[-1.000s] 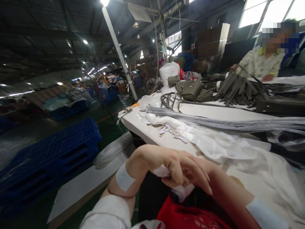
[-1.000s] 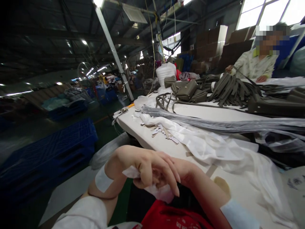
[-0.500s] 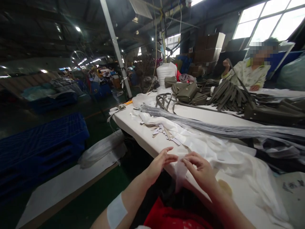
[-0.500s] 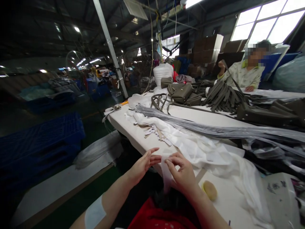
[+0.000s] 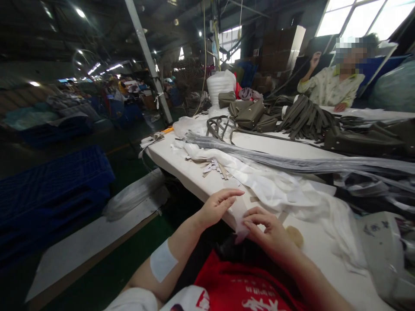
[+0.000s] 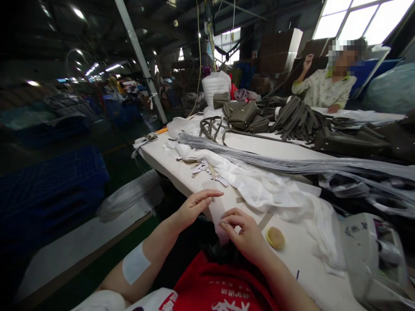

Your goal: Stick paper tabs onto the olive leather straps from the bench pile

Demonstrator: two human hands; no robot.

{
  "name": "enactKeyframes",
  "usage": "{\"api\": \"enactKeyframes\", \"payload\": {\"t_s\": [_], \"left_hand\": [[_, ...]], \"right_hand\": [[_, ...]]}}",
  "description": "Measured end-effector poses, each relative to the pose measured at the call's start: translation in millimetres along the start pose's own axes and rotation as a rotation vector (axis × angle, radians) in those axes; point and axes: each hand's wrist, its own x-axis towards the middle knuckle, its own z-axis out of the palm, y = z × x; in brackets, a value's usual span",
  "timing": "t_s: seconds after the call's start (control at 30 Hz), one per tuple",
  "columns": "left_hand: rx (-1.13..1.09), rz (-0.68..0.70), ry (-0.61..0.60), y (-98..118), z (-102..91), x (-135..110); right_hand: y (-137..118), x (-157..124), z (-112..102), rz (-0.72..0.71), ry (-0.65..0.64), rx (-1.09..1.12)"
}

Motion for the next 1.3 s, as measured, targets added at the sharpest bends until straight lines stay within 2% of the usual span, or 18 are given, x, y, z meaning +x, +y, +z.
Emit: {"api": "enactKeyframes", "payload": {"t_s": [0.1, 0.2, 0.27, 0.4, 0.53, 0.7, 0.77, 0.97, 1.2, 1.3], "left_hand": [[0.256, 0.148, -0.083, 4.7, -2.6, 0.1], [0.287, 0.210, -0.283, 8.2, 5.1, -2.1], [0.281, 0.199, -0.342, 7.6, 14.0, -3.5], [0.258, 0.101, -0.329, 3.1, 28.5, -4.0], [0.267, 0.082, -0.362, 6.8, 31.3, -3.3], [0.241, 0.081, -0.401, 12.6, 29.7, -5.6], [0.228, 0.045, -0.405, 9.4, 30.2, -7.2], [0.144, -0.067, -0.337, -5.3, 38.8, -10.4], [0.080, -0.117, -0.331, -5.0, 42.6, -12.3], [0.090, -0.160, -0.362, -4.9, 40.8, -13.0]], "right_hand": [[-0.7, -3.5, -9.8, -0.002, 0.106, -0.070], [-5.5, -5.2, -14.5, -0.035, 0.113, -0.074], [-9.2, -5.8, -14.6, -0.046, 0.091, -0.073], [-8.7, -5.4, -17.0, -0.054, 0.109, -0.094], [1.8, -0.1, -26.1, -0.005, 0.179, -0.065], [8.8, 8.0, -27.4, 0.045, -0.001, 0.026], [7.8, 9.7, -24.4, 0.039, -0.028, 0.039], [5.5, 13.4, -16.1, 0.016, 0.059, -0.012], [11.3, 15.3, -8.2, -0.019, 0.242, -0.009], [11.3, 15.1, -8.5, 0.000, 0.180, -0.009]]}}
